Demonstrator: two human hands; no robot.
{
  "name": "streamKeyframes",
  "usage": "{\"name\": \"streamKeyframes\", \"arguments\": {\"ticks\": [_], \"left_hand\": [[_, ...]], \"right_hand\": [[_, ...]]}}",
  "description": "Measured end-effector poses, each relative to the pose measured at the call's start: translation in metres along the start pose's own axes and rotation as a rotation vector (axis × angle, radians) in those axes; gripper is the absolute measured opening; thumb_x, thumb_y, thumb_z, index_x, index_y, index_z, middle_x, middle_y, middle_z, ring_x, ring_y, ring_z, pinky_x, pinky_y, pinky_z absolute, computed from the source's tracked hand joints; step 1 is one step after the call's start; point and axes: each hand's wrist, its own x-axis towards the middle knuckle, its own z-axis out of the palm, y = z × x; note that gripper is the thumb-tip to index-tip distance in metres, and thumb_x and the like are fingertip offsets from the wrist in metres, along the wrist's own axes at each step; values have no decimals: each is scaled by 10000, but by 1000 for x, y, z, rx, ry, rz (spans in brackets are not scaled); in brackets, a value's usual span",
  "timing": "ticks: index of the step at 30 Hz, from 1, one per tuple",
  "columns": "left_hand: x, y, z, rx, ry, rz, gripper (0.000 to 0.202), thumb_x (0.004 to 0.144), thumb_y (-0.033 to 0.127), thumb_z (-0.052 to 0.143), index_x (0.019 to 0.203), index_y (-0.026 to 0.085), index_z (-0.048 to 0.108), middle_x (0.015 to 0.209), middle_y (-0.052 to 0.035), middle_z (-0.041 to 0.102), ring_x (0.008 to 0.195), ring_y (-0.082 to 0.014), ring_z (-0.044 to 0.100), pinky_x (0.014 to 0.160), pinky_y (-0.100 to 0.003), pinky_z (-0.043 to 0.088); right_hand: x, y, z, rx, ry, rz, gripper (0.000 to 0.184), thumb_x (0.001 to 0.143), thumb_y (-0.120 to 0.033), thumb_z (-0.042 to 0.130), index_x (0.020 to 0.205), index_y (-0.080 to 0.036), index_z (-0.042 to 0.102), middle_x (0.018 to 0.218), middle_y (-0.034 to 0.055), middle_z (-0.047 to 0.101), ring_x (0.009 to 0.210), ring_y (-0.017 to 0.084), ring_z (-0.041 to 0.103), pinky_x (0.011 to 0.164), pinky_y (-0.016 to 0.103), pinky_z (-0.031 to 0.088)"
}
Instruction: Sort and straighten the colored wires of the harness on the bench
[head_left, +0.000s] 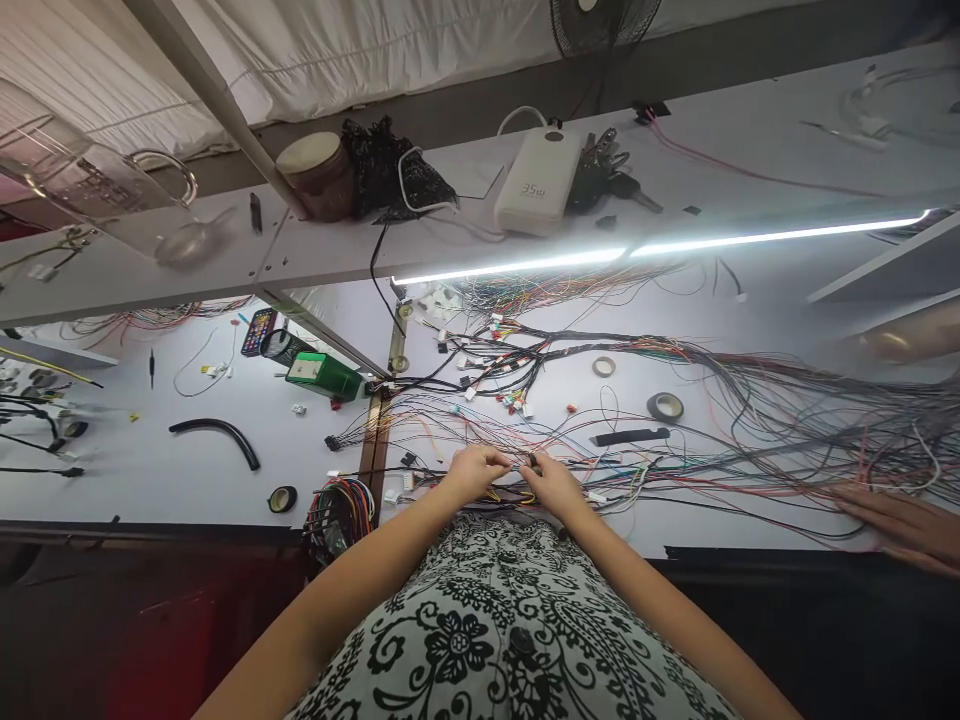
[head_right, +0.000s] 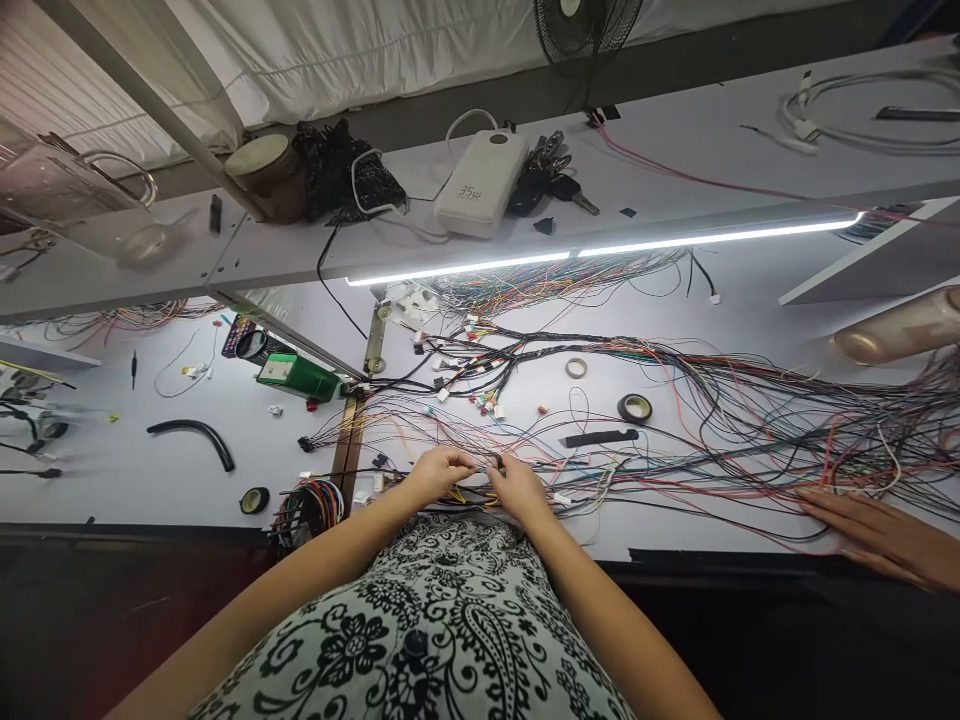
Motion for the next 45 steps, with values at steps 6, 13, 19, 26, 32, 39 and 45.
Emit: {"name": "streamKeyframes", "arguments": {"ticks": [6, 13, 19, 26, 32, 39, 45], "left_hand": [[-37, 24, -14, 318, -263, 461, 190, 836, 252, 547, 927, 297, 708, 1087, -35, 679, 1137, -200, 503, 1037, -330, 292], [-17, 10, -10, 428, 74, 293, 342, 934, 205, 372, 1201, 185, 584, 1187, -100, 614, 1110, -202, 536, 975, -355, 408], [5, -3, -4, 499, -25, 194, 193, 851, 219, 536, 970, 211, 687, 967, -36, 682, 934, -183, 605, 818, -264, 449], [-2, 3, -15, 565, 66, 174, 160, 825, 294, 603, 947, 208, 659, 937, -76, 656, 995, -251, 560, 836, -334, 410], [-3, 3, -17, 550, -1, 212, 146, 852, 230, 522, 963, 226, 617, 859, -40, 675, 835, -212, 615, 713, -285, 396], [-1, -2, -27, 406, -4, 187, 155, 811, 236, 569, 963, 220, 545, 925, -5, 676, 852, -173, 613, 719, -254, 397], [9, -12, -26, 286, -56, 105, 125, 797, 235, 540, 913, 194, 554, 873, -1, 663, 801, -154, 587, 686, -244, 397]], "right_hand": [[4, 4, 3, 0, 17, 3, 173, 830, -350, 501, 815, -202, 590, 758, 22, 644, 696, 174, 541, 597, 248, 316], [-2, 2, -6, 84, 55, -146, 185, 842, -346, 492, 868, -201, 603, 833, 14, 649, 804, 181, 563, 716, 274, 401], [-17, -15, -12, 110, 240, -147, 271, 819, -353, 533, 1023, -182, 585, 1026, 93, 629, 1009, 248, 522, 902, 380, 387], [-45, -44, -7, 183, 233, 7, 245, 803, -437, 587, 697, -217, 564, 731, 46, 609, 752, 211, 559, 710, 320, 419], [-27, -52, 28, 433, 69, 264, 302, 836, -448, 526, 649, -223, 456, 458, -33, 489, 399, 125, 450, 387, 234, 299], [-20, -54, 33, 530, 39, 289, 246, 851, -324, 521, 643, -203, 475, 534, -12, 579, 453, 107, 510, 423, 213, 387], [-15, -50, 20, 359, 100, 232, 266, 717, -156, 624, 526, -195, 443, 444, -65, 422, 471, 92, 406, 484, 211, 298]]}}
